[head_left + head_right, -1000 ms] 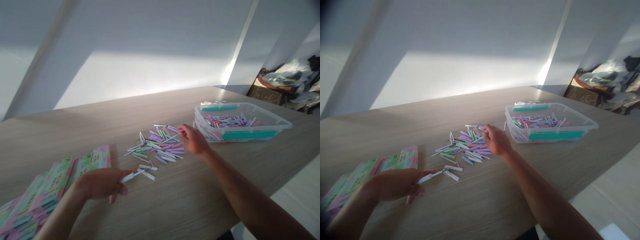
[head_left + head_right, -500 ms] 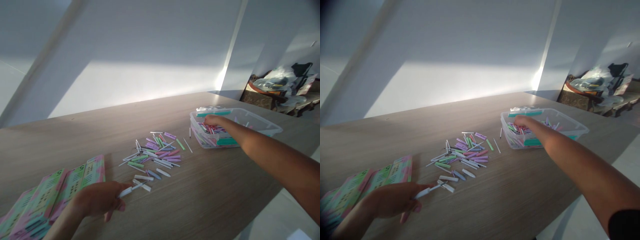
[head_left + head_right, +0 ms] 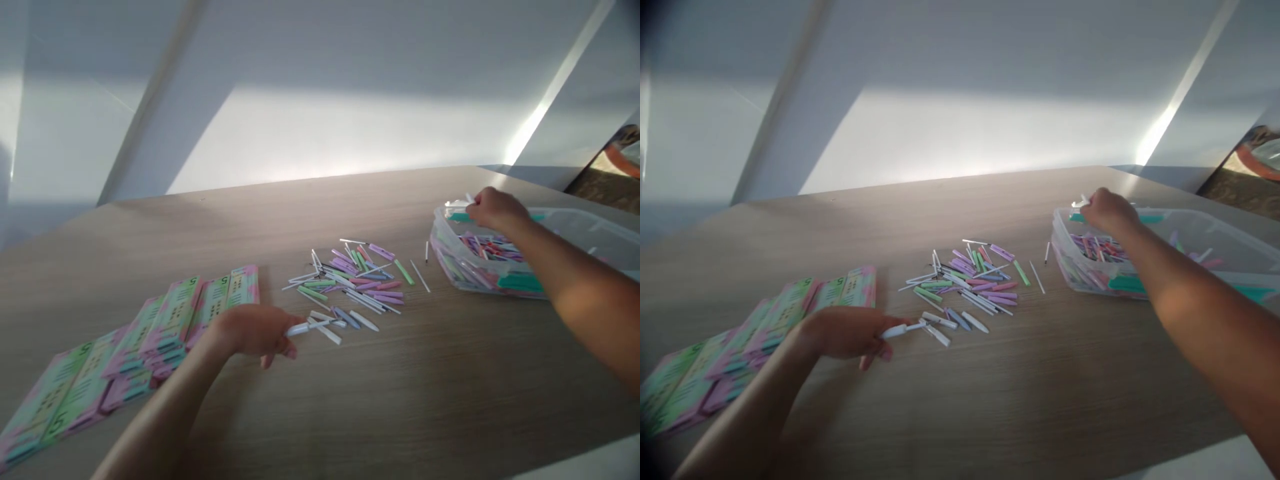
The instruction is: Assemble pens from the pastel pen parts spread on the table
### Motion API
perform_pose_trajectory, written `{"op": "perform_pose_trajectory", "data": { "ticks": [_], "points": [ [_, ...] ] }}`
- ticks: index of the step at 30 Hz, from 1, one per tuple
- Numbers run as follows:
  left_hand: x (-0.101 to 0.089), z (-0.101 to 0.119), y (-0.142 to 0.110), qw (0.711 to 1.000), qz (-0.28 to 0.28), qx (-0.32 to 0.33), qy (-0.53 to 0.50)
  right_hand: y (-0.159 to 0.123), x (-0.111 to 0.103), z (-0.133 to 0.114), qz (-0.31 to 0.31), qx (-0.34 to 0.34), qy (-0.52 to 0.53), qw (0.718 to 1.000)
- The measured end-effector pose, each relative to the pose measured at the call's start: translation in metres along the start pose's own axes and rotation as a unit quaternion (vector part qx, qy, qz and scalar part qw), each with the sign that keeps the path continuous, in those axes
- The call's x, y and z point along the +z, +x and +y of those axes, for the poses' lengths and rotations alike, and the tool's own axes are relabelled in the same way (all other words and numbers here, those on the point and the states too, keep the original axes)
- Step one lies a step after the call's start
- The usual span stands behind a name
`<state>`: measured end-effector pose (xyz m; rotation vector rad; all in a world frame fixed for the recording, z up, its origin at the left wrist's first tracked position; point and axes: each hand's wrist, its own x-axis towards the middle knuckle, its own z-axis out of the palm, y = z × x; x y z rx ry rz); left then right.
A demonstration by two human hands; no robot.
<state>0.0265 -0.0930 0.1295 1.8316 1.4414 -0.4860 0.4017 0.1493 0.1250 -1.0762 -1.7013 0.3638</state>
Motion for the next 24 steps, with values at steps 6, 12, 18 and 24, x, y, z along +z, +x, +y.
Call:
{"op": "perform_pose_trajectory", "data": {
  "ticks": [6, 12, 18, 24],
  "points": [
    [-0.002, 0.0, -0.003, 1.0, -0.007, -0.004, -0.005, -0.083, 0.048, -0.078, -0.142, 0.035, 0.263, 0.954],
    [-0.002, -0.001, 0.001, 1.0, -0.018, 0.0, 0.001, -0.164, 0.108, -0.107, -0.296, 0.122, 0.38, 0.868],
    [-0.002, -0.004, 0.006, 1.0, -0.017, 0.001, 0.0, -0.189, 0.125, -0.086, -0.316, 0.193, 0.484, 0.793],
    [-0.001, -0.004, 0.009, 1.0, -0.014, -0.009, -0.003, -0.193, 0.122, -0.096, -0.303, 0.229, 0.554, 0.741]
  ]
}}
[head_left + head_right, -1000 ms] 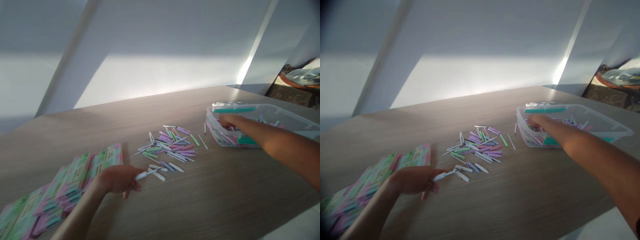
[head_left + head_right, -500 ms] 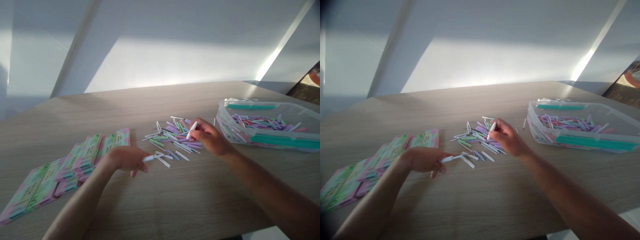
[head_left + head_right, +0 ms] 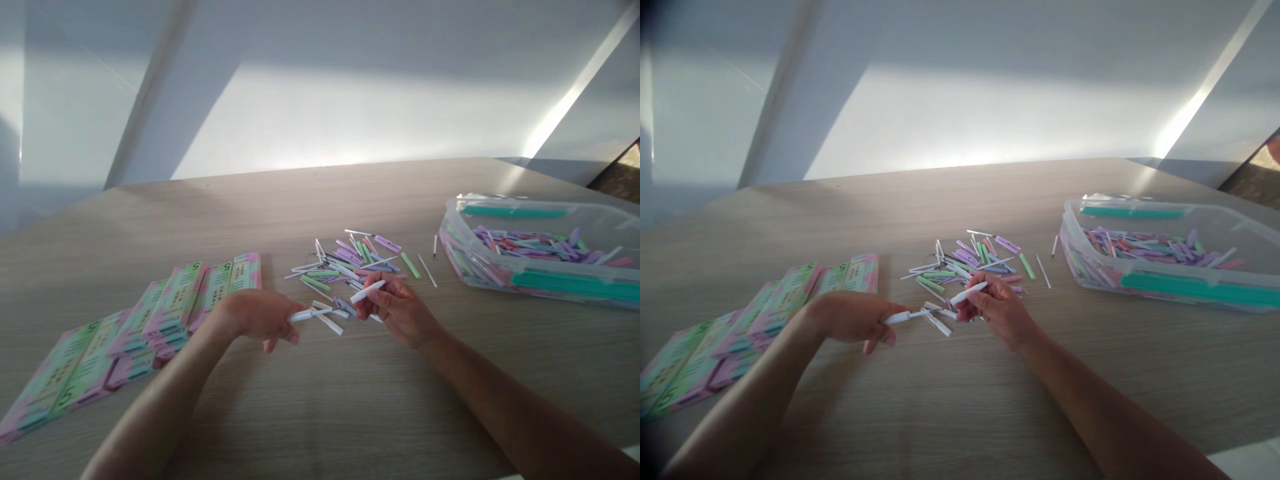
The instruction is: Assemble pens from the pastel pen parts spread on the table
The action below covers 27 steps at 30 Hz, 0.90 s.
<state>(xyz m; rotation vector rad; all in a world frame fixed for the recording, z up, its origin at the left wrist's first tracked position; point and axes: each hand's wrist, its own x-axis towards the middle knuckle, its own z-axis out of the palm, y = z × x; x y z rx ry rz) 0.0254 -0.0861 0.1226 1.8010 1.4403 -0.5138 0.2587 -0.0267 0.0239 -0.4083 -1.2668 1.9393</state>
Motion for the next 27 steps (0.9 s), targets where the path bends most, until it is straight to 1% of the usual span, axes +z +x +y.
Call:
{"op": "perform_pose_trajectory", "data": {
  "ticks": [5, 10, 14, 20, 27],
  "points": [
    [-0.001, 0.002, -0.003, 1.0, 0.008, -0.005, -0.004, -0.001, 0.005, 0.001, -0.001, -0.002, 0.024, 1.0],
    [0.0, 0.0, -0.004, 1.0, 0.011, 0.011, -0.003, -0.003, 0.01, 0.001, 0.008, -0.016, 0.025, 1.0],
    [0.0, -0.002, -0.002, 1.0, 0.015, 0.017, -0.004, -0.005, 0.012, 0.001, 0.011, -0.027, 0.005, 1.0],
    [0.001, -0.001, -0.001, 1.0, 0.005, 0.024, -0.012, -0.007, 0.012, 0.005, -0.007, -0.038, -0.026, 0.999],
    [0.001, 0.001, -0.003, 0.999, 0.01, 0.029, -0.013, -0.006, 0.012, 0.005, -0.003, -0.042, -0.045, 0.998]
  ]
}}
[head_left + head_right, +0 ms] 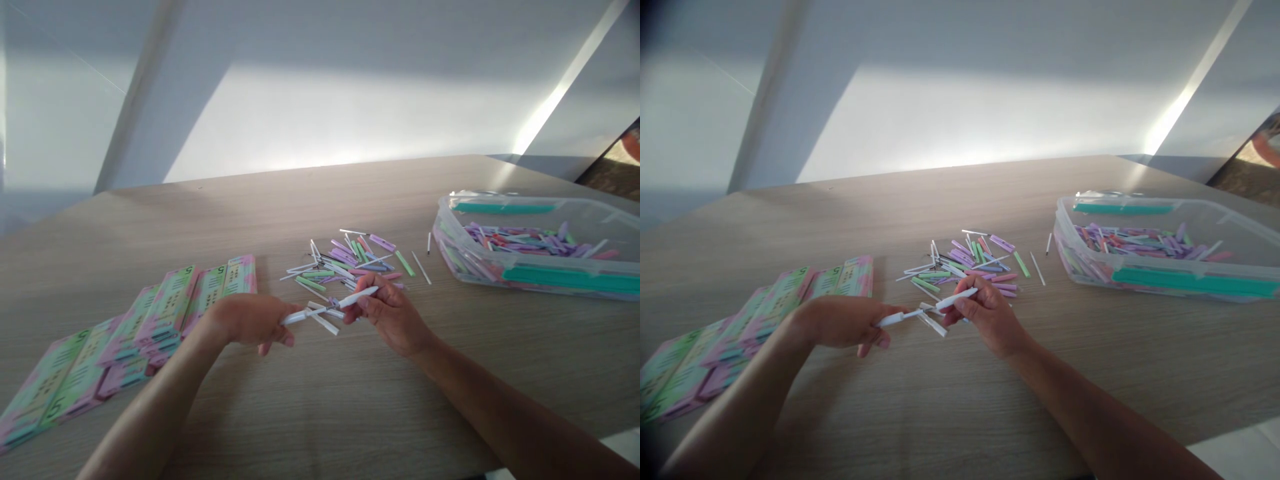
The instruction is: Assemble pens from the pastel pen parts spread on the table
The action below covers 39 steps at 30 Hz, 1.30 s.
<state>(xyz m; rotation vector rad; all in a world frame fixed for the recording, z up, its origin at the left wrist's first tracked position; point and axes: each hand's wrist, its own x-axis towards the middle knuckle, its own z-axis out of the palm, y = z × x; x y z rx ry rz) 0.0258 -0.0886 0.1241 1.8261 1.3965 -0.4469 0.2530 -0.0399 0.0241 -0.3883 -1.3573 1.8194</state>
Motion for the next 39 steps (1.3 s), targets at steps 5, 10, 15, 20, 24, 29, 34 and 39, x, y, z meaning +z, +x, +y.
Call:
{"op": "perform_pose_trajectory", "data": {
  "ticks": [5, 10, 15, 20, 24, 29, 34, 39],
  "points": [
    [0.0, 0.0, 0.0, 1.0, 0.0, -0.004, 0.004, -0.002, 0.003, -0.001, 0.001, -0.001, 0.008, 1.0],
    [0.001, -0.002, 0.001, 1.0, 0.0, -0.001, 0.002, -0.001, 0.003, -0.003, 0.002, 0.009, 0.024, 1.0],
    [-0.001, 0.004, -0.002, 1.0, -0.004, -0.01, 0.016, 0.001, -0.003, -0.014, 0.02, 0.01, 0.023, 0.999],
    [-0.001, 0.005, -0.003, 1.0, 0.0, -0.009, 0.01, 0.004, -0.015, -0.028, 0.077, -0.015, 0.007, 0.997],
    [0.0, 0.001, -0.001, 1.0, -0.001, -0.009, 0.004, 0.007, -0.022, -0.034, 0.109, -0.039, -0.012, 0.993],
    [0.0, 0.0, 0.0, 1.0, 0.003, -0.009, 0.01, 0.009, -0.026, -0.034, 0.124, -0.042, -0.019, 0.991],
    [0.0, 0.002, 0.0, 1.0, 0.005, -0.018, 0.017, 0.008, -0.025, -0.033, 0.113, -0.032, -0.035, 0.992],
    [-0.001, 0.003, -0.001, 1.0, 0.003, -0.014, 0.02, 0.002, -0.016, -0.022, 0.028, -0.016, -0.08, 0.996]
  ]
}}
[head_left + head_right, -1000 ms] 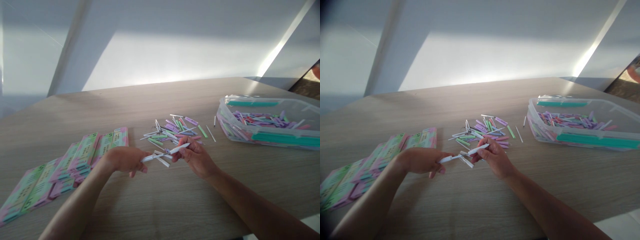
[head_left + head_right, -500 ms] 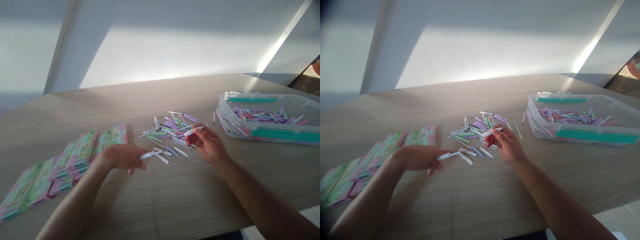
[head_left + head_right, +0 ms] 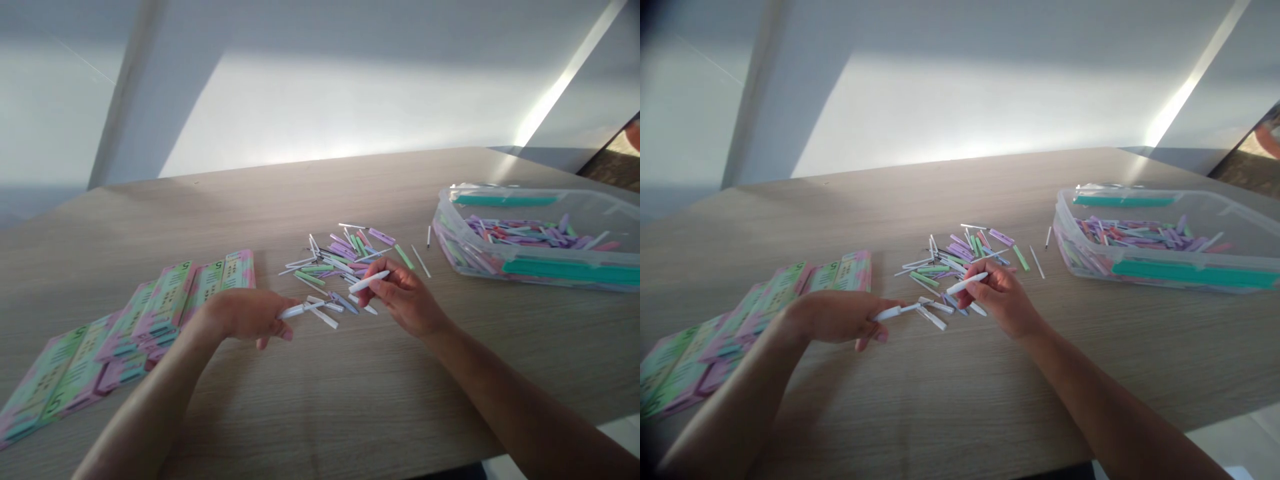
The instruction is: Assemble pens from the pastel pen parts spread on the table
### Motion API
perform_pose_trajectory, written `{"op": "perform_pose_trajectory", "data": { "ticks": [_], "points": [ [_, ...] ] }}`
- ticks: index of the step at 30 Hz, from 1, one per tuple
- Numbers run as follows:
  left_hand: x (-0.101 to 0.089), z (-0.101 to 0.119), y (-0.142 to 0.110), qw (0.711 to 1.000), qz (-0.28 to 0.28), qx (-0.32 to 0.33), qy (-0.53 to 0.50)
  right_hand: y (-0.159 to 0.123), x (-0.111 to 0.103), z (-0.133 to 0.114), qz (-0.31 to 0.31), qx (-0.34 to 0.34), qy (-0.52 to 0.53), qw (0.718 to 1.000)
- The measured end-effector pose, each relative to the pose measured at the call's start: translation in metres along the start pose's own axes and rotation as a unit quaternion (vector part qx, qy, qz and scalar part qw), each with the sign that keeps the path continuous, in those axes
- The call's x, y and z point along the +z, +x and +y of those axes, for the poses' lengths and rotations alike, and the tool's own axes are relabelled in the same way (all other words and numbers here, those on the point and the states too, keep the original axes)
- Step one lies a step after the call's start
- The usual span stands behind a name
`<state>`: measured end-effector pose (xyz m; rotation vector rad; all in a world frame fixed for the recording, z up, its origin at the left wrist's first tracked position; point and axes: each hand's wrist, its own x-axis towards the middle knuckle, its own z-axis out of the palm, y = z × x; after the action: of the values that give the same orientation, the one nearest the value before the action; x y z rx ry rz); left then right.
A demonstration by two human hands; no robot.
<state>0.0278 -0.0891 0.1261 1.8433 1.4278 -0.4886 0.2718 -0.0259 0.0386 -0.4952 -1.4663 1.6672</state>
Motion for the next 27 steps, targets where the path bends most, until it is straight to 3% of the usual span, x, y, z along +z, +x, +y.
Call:
{"op": "perform_pose_trajectory", "data": {
  "ticks": [7, 27],
  "points": [
    [0.0, 0.001, -0.001, 1.0, -0.004, -0.002, 0.0, -0.004, 0.01, 0.011, -0.017, 0.005, 0.004, 1.0],
    [0.003, 0.002, 0.001, 1.0, 0.0, -0.004, 0.008, -0.008, 0.021, 0.01, -0.042, 0.008, 0.024, 0.999]
  ]
}}
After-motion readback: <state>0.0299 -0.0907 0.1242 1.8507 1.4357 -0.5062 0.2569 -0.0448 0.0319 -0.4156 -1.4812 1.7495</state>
